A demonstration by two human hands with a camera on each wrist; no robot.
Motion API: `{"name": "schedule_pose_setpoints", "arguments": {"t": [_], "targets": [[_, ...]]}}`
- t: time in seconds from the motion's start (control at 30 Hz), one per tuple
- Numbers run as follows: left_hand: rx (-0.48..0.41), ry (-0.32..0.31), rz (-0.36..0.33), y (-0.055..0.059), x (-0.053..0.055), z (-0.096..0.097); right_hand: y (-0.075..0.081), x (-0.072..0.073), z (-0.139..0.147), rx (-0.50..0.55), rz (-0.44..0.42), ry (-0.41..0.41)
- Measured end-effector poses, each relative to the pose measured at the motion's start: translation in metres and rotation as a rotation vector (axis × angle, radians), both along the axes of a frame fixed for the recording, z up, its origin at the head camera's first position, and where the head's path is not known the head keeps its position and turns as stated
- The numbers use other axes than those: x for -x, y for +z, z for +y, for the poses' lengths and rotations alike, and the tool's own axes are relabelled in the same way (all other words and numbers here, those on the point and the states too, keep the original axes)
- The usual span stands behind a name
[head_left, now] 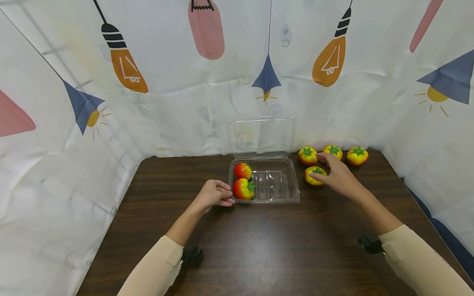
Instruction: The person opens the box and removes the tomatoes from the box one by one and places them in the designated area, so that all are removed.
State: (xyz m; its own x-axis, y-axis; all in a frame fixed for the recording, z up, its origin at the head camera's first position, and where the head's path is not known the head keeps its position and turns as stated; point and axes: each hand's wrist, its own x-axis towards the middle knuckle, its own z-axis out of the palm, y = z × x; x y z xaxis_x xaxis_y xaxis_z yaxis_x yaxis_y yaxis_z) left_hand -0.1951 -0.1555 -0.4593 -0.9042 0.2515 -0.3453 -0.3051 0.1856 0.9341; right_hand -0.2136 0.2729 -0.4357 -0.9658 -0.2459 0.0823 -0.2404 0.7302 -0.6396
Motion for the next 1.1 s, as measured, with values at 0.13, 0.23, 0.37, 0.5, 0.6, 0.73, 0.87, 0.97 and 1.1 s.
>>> {"name": "schedule_pose_setpoints", "arguments": {"t": [0.13,0.23,0.37,0.5,0.6,0.73,0.87,0.97,1.1], "targets": [[0.002,0.005,-0.005,0.000,0.001,0.000,0.003,0.000,-0.012,0.011,-0.004,0.019],[0.002,0.006,-0.006,-0.001,0.001,0.000,0.005,0.001,-0.022,-0.005,-0.010,0.033],[0.000,-0.002,0.004,0.000,0.000,0.000,0.004,0.004,-0.037,-0.006,0.005,0.076],[0.000,-0.002,0.005,0.000,0.001,0.000,0.005,0.006,-0.053,-0.004,0.033,0.124],[-0.002,-0.004,0.005,-0.001,0.001,0.000,0.006,0.008,-0.064,-0.010,0.042,0.151],[-0.003,-0.006,0.008,-0.002,0.001,0.000,0.007,0.011,-0.078,-0.010,0.020,0.179],[-0.005,-0.002,0.003,-0.002,0.001,0.000,0.008,0.016,-0.092,-0.007,-0.034,0.209],[-0.009,0.004,-0.005,-0.002,0.001,0.000,0.007,0.022,-0.102,-0.010,-0.071,0.226],[-0.019,0.010,-0.016,-0.002,0.001,0.000,0.003,0.031,-0.114,-0.015,-0.102,0.251]]}}
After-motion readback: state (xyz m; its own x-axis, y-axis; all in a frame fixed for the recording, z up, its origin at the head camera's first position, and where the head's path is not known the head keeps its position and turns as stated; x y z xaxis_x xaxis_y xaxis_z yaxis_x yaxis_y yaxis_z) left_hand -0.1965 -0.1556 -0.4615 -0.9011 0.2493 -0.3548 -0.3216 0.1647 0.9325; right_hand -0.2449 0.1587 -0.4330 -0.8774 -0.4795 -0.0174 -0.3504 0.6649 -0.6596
